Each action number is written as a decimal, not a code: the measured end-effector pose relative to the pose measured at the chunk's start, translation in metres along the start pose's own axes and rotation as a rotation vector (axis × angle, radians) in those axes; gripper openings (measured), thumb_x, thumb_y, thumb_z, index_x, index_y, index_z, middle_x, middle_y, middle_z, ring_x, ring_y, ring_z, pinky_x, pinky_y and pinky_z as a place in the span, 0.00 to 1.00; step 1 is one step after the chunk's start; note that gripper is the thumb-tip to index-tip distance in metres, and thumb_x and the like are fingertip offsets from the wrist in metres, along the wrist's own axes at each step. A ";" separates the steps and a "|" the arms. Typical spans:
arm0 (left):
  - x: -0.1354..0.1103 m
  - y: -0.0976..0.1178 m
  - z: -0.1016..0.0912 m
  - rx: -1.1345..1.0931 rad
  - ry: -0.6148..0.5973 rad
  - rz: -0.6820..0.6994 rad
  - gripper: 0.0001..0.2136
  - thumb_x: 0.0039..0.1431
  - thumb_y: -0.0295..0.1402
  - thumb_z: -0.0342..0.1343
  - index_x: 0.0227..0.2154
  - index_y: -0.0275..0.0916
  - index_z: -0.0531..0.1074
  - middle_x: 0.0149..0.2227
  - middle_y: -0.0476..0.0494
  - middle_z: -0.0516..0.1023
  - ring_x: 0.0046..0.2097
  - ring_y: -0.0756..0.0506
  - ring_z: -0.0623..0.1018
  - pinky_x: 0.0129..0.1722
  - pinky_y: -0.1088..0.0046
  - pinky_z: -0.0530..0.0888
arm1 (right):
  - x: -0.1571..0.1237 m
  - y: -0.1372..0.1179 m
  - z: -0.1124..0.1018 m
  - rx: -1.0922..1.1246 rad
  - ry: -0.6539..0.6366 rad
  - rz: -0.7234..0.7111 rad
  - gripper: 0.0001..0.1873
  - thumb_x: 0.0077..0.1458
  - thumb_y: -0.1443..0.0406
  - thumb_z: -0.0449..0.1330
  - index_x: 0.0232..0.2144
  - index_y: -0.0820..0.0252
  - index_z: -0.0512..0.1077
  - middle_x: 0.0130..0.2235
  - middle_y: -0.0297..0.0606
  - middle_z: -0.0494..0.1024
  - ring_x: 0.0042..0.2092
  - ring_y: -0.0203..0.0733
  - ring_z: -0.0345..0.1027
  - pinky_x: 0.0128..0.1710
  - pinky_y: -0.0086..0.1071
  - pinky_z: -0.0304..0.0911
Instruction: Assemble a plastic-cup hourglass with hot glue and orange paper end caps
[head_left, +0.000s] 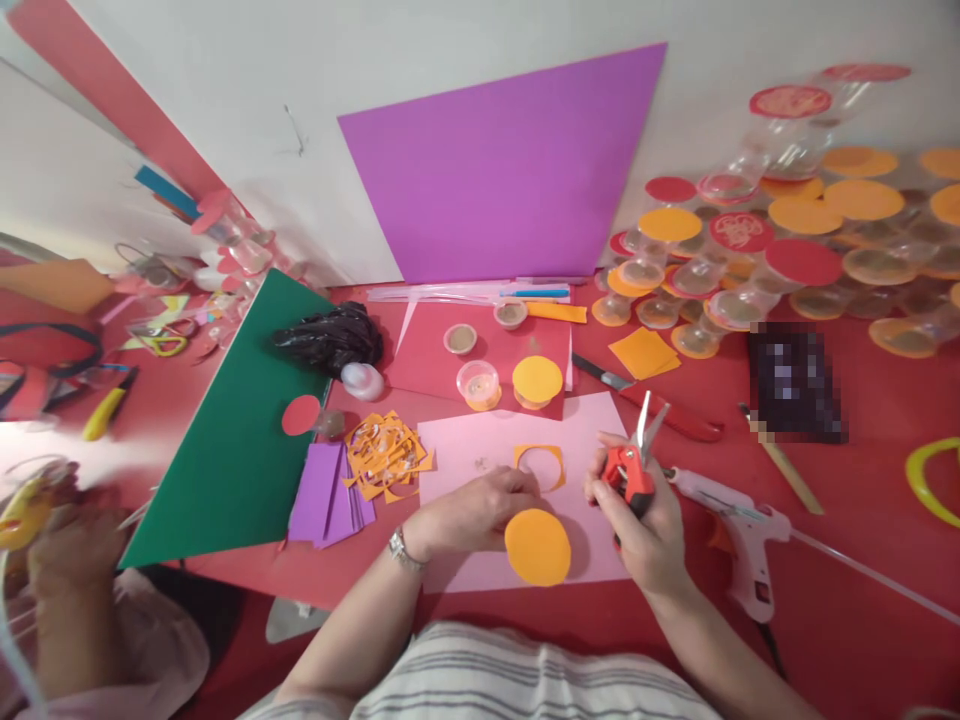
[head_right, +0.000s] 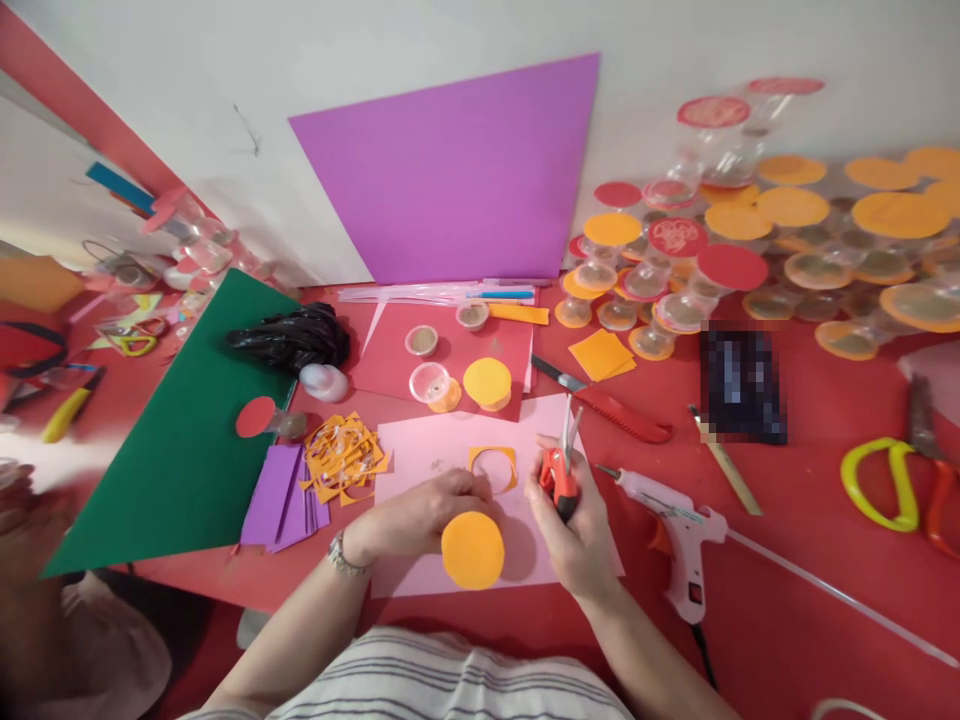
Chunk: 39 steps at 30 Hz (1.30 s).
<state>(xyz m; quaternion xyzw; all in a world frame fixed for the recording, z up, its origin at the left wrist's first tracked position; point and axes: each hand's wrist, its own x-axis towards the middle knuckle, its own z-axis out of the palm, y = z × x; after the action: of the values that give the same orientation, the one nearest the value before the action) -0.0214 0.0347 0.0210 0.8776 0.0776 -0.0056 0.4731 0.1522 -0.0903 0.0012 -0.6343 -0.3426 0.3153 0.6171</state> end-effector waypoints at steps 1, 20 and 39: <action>-0.001 0.000 -0.001 0.007 -0.011 -0.009 0.15 0.61 0.28 0.57 0.51 0.36 0.74 0.49 0.33 0.74 0.52 0.41 0.75 0.54 0.66 0.73 | -0.001 0.004 0.000 -0.012 0.009 -0.010 0.16 0.59 0.60 0.58 0.49 0.56 0.68 0.36 0.34 0.71 0.31 0.35 0.66 0.32 0.31 0.67; 0.035 0.000 0.002 0.593 0.100 -0.392 0.09 0.62 0.19 0.49 0.44 0.31 0.67 0.43 0.35 0.73 0.43 0.42 0.76 0.46 0.65 0.77 | -0.008 0.028 -0.007 -0.077 0.028 0.071 0.18 0.57 0.58 0.61 0.48 0.57 0.68 0.38 0.37 0.71 0.37 0.40 0.69 0.37 0.34 0.68; -0.092 -0.005 -0.049 0.915 0.432 -1.048 0.11 0.61 0.19 0.46 0.42 0.33 0.69 0.41 0.36 0.71 0.37 0.42 0.74 0.40 0.63 0.75 | -0.007 0.030 -0.005 -0.108 0.014 0.057 0.20 0.56 0.59 0.62 0.50 0.56 0.68 0.38 0.35 0.71 0.38 0.39 0.68 0.42 0.37 0.67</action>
<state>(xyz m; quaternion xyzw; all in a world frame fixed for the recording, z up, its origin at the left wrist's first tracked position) -0.1165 0.0660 0.0520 0.8167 0.5691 -0.0898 -0.0320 0.1540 -0.0992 -0.0284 -0.6785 -0.3366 0.3093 0.5750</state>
